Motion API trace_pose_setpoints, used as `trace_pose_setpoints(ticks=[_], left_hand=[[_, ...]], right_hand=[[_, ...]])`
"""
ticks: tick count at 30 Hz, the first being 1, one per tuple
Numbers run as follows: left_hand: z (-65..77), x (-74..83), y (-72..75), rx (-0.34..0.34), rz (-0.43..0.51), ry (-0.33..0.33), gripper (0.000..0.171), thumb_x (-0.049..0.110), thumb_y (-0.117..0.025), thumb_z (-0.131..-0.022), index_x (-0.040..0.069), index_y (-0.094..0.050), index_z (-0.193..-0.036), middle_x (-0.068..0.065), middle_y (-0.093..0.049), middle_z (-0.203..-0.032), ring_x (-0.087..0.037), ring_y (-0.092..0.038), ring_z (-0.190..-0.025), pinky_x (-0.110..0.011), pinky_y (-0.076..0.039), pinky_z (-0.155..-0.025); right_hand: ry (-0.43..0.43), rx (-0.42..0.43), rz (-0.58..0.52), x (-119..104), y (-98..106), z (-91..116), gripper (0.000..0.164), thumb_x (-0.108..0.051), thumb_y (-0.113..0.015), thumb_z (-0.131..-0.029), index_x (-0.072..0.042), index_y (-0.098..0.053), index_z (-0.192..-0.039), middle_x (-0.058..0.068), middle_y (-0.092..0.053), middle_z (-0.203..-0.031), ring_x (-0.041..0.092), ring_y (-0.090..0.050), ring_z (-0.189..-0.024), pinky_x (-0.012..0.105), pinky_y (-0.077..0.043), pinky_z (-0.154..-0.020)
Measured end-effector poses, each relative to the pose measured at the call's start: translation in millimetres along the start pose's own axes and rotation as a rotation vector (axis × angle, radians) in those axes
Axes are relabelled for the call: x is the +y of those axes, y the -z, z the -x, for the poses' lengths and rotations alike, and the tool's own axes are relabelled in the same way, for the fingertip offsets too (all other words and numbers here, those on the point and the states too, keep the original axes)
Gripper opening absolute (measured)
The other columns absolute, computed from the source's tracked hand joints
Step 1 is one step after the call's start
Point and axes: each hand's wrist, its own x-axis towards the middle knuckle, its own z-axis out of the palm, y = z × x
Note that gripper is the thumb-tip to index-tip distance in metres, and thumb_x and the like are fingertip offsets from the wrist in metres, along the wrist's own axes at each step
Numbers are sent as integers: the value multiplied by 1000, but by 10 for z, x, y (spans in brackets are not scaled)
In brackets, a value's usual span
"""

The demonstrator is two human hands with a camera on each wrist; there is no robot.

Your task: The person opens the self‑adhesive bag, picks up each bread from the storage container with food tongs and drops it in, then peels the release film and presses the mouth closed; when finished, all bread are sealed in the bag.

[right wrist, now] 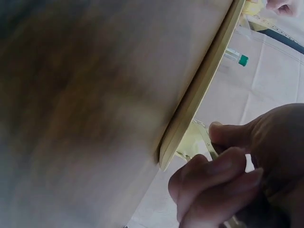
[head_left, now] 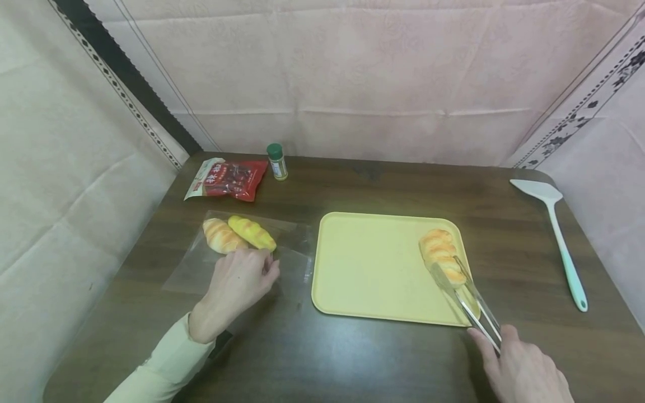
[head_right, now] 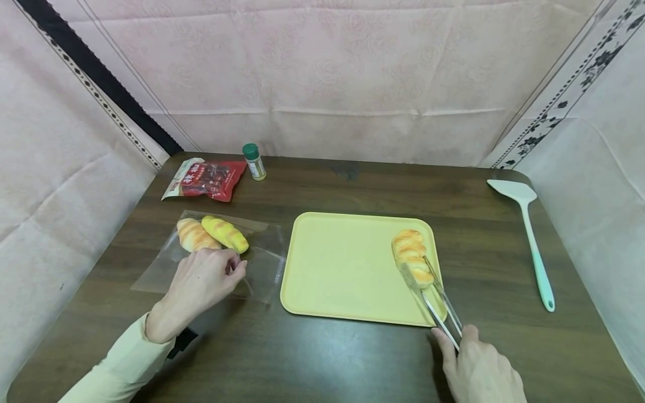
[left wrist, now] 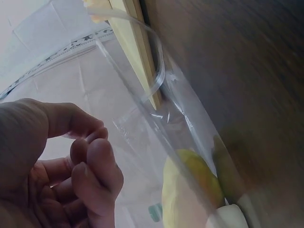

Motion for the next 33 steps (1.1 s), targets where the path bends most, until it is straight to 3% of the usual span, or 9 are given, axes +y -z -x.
trace_pose_setpoints(ticks=[7,13,18,25,33], left_hand=[[21,-11,6,-6,8,18,29,13,-79,-93,14,-63,-69,4,-49,-54,-13,-43,-51,-30,-36,-47],[41,-11,8,13,3,15,33,13,-79,-94,14,-60,-67,4,-48,-53,-13,-42,-50,-29,-34,-46],[47,-6,9,48,2,-2,38,13,-80,-93,14,-56,-64,4,-45,-53,-13,-39,-49,-27,-30,-46],[47,10,39,52,15,16,33,15,-82,-94,12,-62,-67,2,-48,-54,-12,-40,-48,-25,-29,-45],[51,17,46,79,12,37,30,15,-82,-93,10,-63,-70,0,-50,-56,-13,-41,-48,-25,-31,-46]], right_hand=[[19,-10,-5,49,64,-69,71,-69,-43,-109,1,-54,-115,14,-64,-73,39,-66,-68,55,-48,-57],[4,-18,-27,96,116,-86,63,-70,-44,-109,-7,-54,-107,11,-59,-72,34,-60,-68,50,-44,-58],[24,18,-36,72,93,-62,58,-68,-50,-108,-11,-57,-111,9,-59,-70,32,-60,-69,43,-39,-57],[234,227,-36,-123,46,10,41,-51,-63,-108,-13,-54,-100,-1,-39,-58,22,-44,-57,38,-33,-56],[535,431,22,-576,124,-15,38,-44,-81,-97,-23,-51,-88,-15,-30,-59,7,-30,-51,31,-27,-51]])
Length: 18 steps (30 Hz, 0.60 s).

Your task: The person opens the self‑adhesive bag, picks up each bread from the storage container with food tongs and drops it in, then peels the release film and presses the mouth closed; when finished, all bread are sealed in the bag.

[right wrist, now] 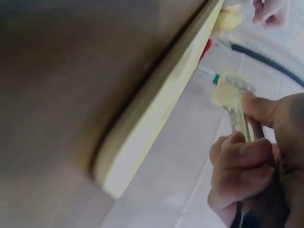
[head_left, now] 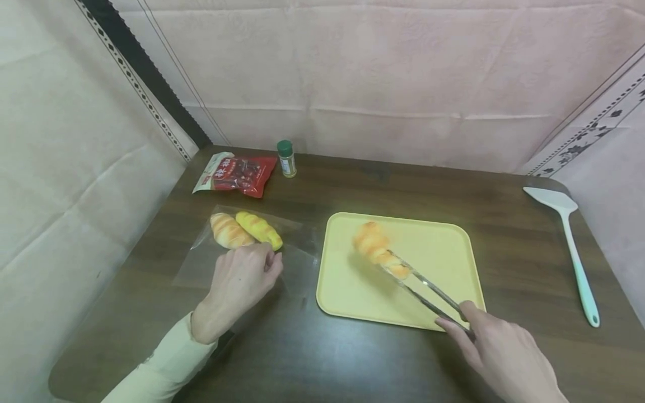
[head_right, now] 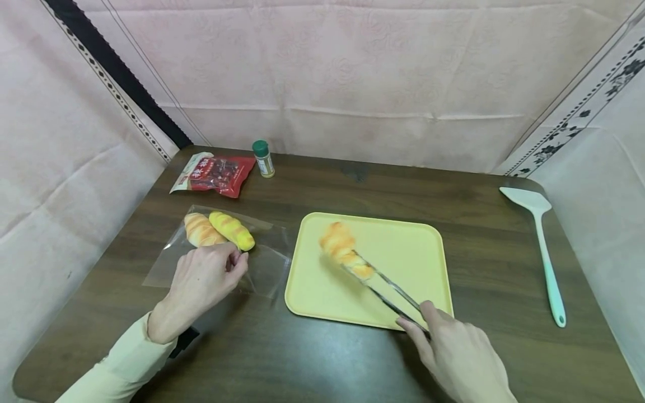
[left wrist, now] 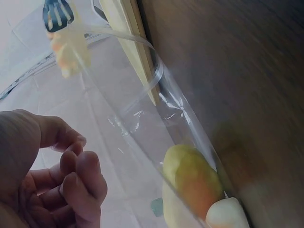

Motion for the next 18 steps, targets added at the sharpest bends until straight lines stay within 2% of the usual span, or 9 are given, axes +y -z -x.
trace_pose_setpoints(ticks=[3,5,9,12,15,18], left_hand=[[3,4,-9,14,4,5,31,14,-81,-94,11,-61,-70,0,-49,-55,-14,-41,-48,-26,-29,-46],[6,1,-17,30,5,4,32,13,-79,-94,11,-59,-69,1,-48,-55,-14,-40,-48,-26,-28,-45],[12,-9,-33,61,2,-7,34,12,-74,-96,12,-55,-68,1,-44,-55,-14,-39,-47,-26,-26,-45],[14,-12,-32,78,-2,-12,34,13,-71,-98,12,-53,-69,2,-42,-54,-15,-38,-47,-27,-26,-45],[11,-12,-27,90,-6,-15,34,13,-67,-100,12,-52,-70,2,-40,-54,-15,-38,-47,-28,-26,-45],[8,-14,-18,99,-10,-21,34,13,-65,-101,11,-52,-70,2,-39,-54,-16,-37,-46,-28,-26,-45]], right_hand=[[156,66,38,-100,-31,-137,39,-46,-82,-94,-24,-51,-86,-17,-27,-63,1,-23,-50,26,-23,-49],[247,98,60,-163,-63,-235,41,-54,-75,-99,-23,-51,-86,-18,-28,-63,0,-21,-50,23,-21,-48],[403,158,97,-282,-152,-452,57,-70,-38,-110,-21,-49,-83,-17,-27,-62,-1,-14,-50,19,-14,-48],[496,185,101,-367,-214,-618,63,-69,-23,-112,-20,-47,-81,-15,-25,-61,-1,-9,-52,18,-10,-48],[557,168,86,-451,-250,-754,59,-67,-29,-113,-20,-47,-82,-15,-26,-61,-1,-9,-53,17,-13,-48],[585,114,71,-538,-273,-863,50,-60,-51,-110,-20,-47,-82,-14,-27,-61,0,-12,-52,18,-16,-48]])
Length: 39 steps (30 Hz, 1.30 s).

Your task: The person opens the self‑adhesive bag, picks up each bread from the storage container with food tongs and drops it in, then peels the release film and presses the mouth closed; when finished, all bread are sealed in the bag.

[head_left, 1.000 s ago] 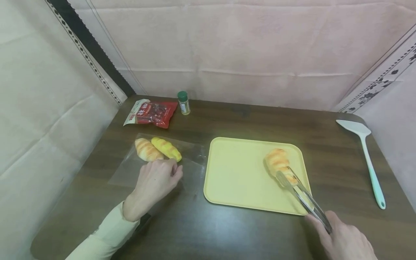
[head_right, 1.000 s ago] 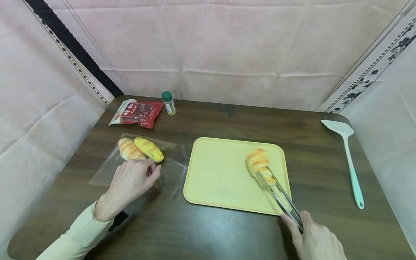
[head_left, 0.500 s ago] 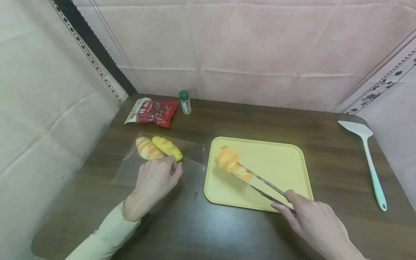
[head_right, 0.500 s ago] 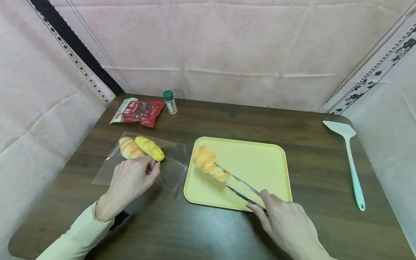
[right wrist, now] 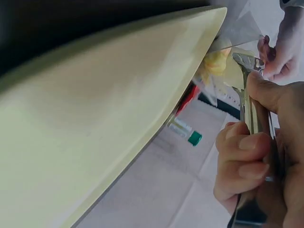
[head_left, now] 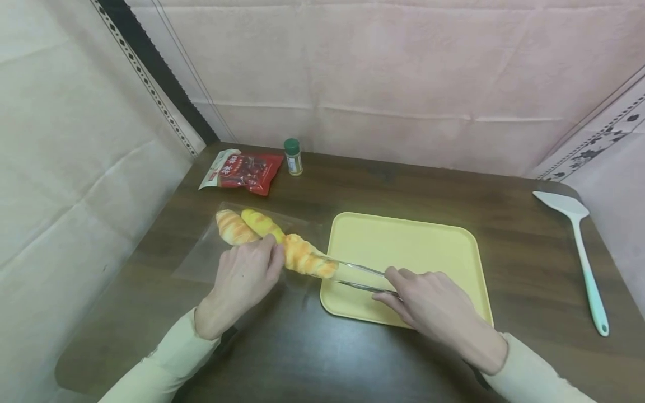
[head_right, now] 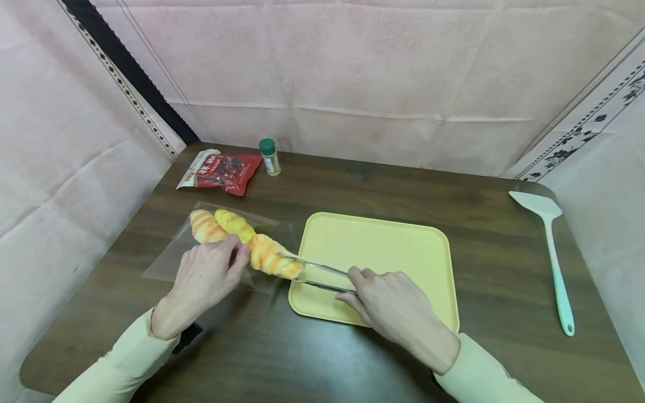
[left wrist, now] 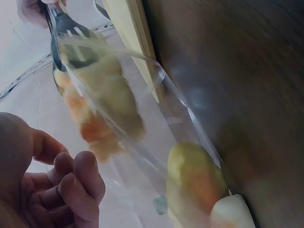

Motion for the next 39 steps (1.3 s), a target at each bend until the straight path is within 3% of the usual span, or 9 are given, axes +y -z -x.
trace_pose_setpoints(ticks=[3,6,14,26,34,39], left_hand=[[-17,6,6,0,-1,-10,34,13,-65,-101,11,-52,-70,2,-39,-54,-15,-36,-46,-28,-25,-45],[-27,9,8,-12,5,-15,33,13,-65,-101,11,-53,-71,2,-39,-53,-14,-35,-46,-27,-25,-45],[-46,35,-10,-31,10,-54,27,12,-70,-98,9,-60,-73,2,-45,-54,-12,-37,-46,-25,-28,-45],[-71,53,-49,59,-15,-114,30,10,-70,-96,10,-56,-69,4,-43,-53,-14,-38,-46,-31,-32,-44],[-73,102,-40,3,46,-81,22,12,-72,-98,8,-63,-78,2,-51,-57,-12,-42,-48,-30,-36,-45],[-76,118,-40,8,41,-85,25,13,-72,-98,8,-62,-75,1,-51,-57,-12,-42,-48,-31,-37,-46]], right_hand=[[3,-53,-12,-16,-32,-116,46,-53,-72,-101,-19,-47,-82,-13,-29,-61,1,-16,-50,20,-18,-47],[15,-90,-6,-31,-71,-228,46,-50,-78,-97,-18,-49,-83,-12,-33,-60,4,-19,-48,21,-20,-46],[84,-115,26,-85,-142,-491,45,-51,-75,-100,-16,-51,-85,-8,-40,-62,7,-23,-46,24,-23,-43],[144,-97,36,-217,-276,-822,43,-54,-75,-99,-16,-60,-89,-5,-52,-64,10,-31,-45,27,-30,-42],[154,-148,31,-339,-337,-1011,41,-52,-77,-98,-16,-60,-91,-5,-60,-68,11,-38,-45,29,-36,-42],[161,-190,28,-422,-370,-1122,42,-53,-76,-99,-15,-60,-91,-4,-56,-66,10,-38,-46,29,-35,-43]])
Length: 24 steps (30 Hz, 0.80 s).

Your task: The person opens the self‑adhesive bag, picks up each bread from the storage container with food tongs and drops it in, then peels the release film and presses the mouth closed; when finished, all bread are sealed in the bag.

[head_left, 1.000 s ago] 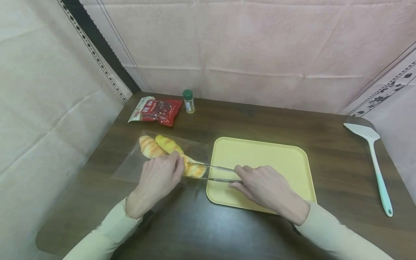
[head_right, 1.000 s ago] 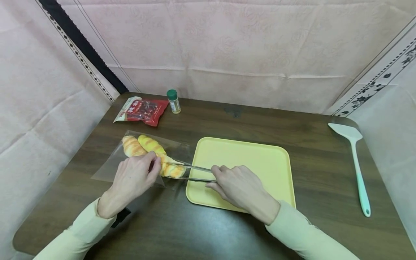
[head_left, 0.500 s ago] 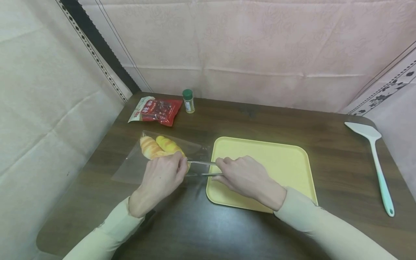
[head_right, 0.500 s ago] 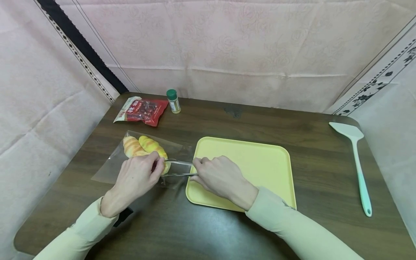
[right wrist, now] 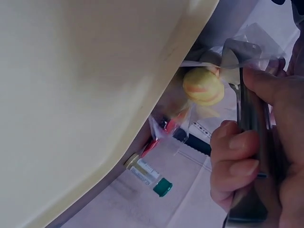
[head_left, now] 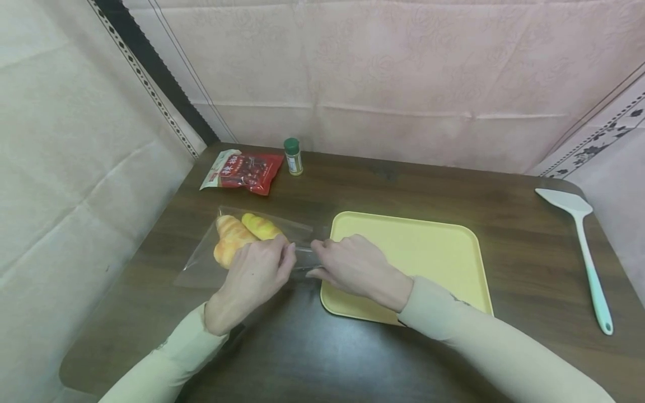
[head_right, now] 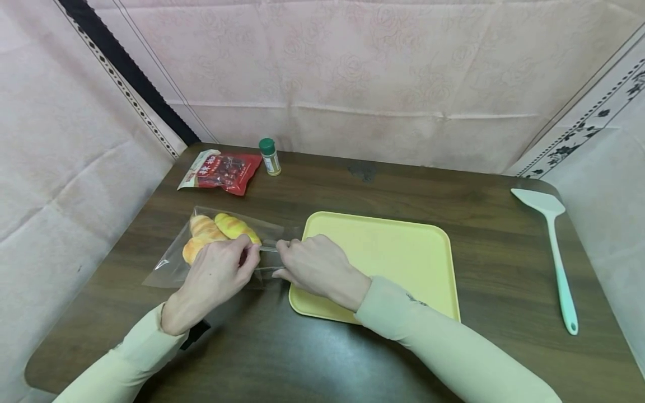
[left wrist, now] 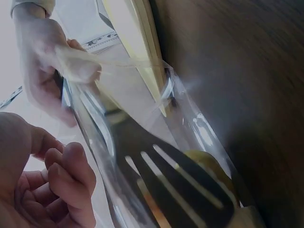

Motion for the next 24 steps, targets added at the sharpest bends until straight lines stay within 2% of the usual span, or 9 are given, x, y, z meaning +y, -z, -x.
trace_pose_setpoints(ticks=[9,13,17,24], left_hand=[[-5,-9,-5,7,-8,7,28,12,-73,-98,7,-60,-73,0,-50,-55,-13,-40,-47,-28,-33,-45],[-13,-25,6,23,-2,7,29,11,-72,-97,7,-59,-71,1,-49,-54,-13,-40,-47,-29,-33,-45],[-18,-40,17,21,7,32,30,11,-72,-98,7,-60,-71,0,-50,-54,-13,-40,-47,-29,-34,-45],[-16,-46,22,-17,4,85,29,13,-72,-99,8,-60,-72,0,-49,-55,-15,-42,-47,-28,-32,-44]], right_hand=[[5,-45,3,-65,-23,-151,42,-55,-77,-98,-15,-64,-96,-3,-59,-68,10,-41,-48,27,-36,-43],[5,-55,8,-83,-30,-184,42,-55,-77,-98,-15,-64,-97,-3,-59,-69,10,-40,-48,26,-33,-43],[6,-58,13,-86,-57,-195,43,-55,-80,-96,-15,-65,-99,-3,-60,-71,9,-41,-48,26,-33,-44],[-10,-66,27,-42,-94,-143,46,-55,-86,-90,-16,-64,-99,-4,-64,-74,10,-46,-48,29,-42,-46]])
